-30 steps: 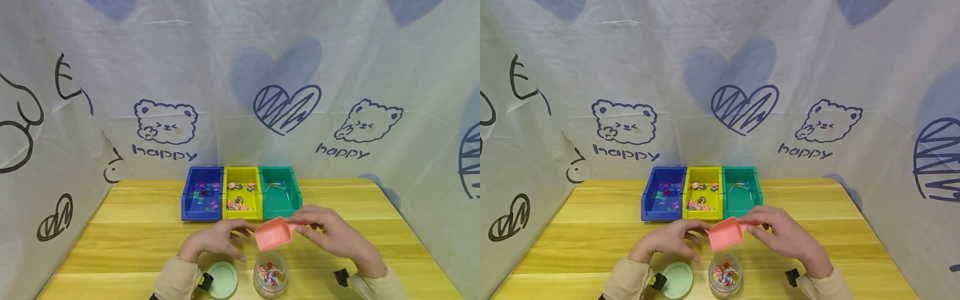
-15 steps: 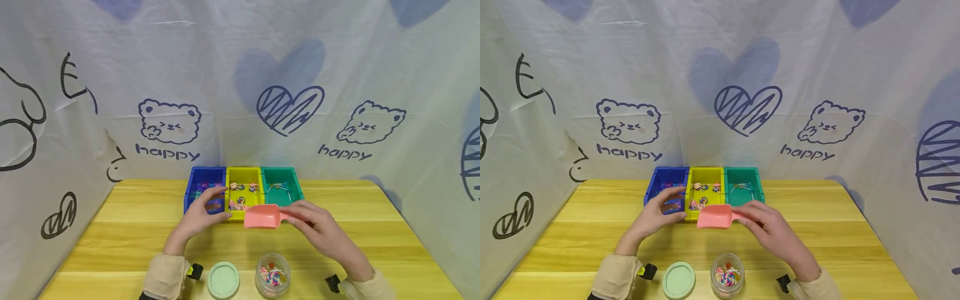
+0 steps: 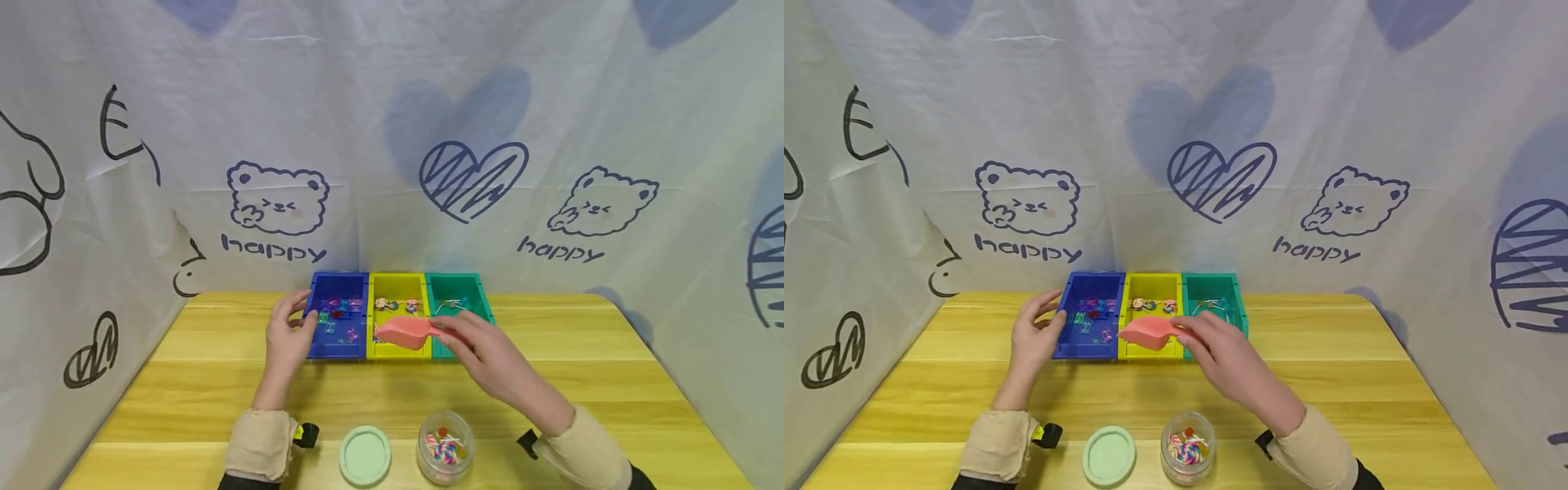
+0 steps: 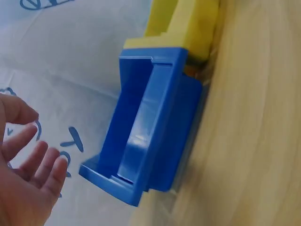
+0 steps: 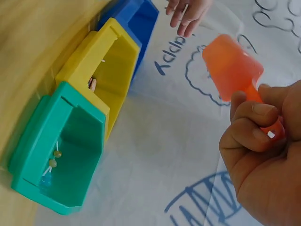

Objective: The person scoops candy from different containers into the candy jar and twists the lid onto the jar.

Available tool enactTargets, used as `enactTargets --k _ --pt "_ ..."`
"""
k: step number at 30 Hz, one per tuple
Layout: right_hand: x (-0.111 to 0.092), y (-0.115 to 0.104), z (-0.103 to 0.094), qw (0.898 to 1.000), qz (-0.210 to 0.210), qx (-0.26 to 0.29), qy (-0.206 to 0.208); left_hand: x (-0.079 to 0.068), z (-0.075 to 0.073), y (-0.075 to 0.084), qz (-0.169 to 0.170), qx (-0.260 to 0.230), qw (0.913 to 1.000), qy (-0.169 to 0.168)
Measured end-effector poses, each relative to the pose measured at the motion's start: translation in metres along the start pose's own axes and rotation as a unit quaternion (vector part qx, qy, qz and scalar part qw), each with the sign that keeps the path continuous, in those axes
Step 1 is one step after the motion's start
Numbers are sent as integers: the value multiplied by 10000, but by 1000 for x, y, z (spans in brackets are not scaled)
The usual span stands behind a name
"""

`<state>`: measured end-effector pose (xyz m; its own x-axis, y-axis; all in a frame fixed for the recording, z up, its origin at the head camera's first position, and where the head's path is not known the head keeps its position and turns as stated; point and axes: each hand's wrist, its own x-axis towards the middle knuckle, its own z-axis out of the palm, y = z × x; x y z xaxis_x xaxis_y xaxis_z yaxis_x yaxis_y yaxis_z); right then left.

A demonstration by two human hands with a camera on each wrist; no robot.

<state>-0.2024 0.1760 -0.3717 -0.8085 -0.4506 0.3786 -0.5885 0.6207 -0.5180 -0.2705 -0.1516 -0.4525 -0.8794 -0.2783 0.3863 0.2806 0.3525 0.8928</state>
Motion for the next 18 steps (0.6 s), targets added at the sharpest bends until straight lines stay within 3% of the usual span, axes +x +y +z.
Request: enactTargets --k 4,12,18 --pt "18 -7 0 9993 243 -246 -134 2 0 -10 -310 279 9990 130" --pt "57 -24 8 9979 366 -438 -309 1 0 -22 -1218 491 9903 -447" --pt "77 -30 26 9967 414 -424 -557 -1 0 -27 -1199 519 9903 -463"
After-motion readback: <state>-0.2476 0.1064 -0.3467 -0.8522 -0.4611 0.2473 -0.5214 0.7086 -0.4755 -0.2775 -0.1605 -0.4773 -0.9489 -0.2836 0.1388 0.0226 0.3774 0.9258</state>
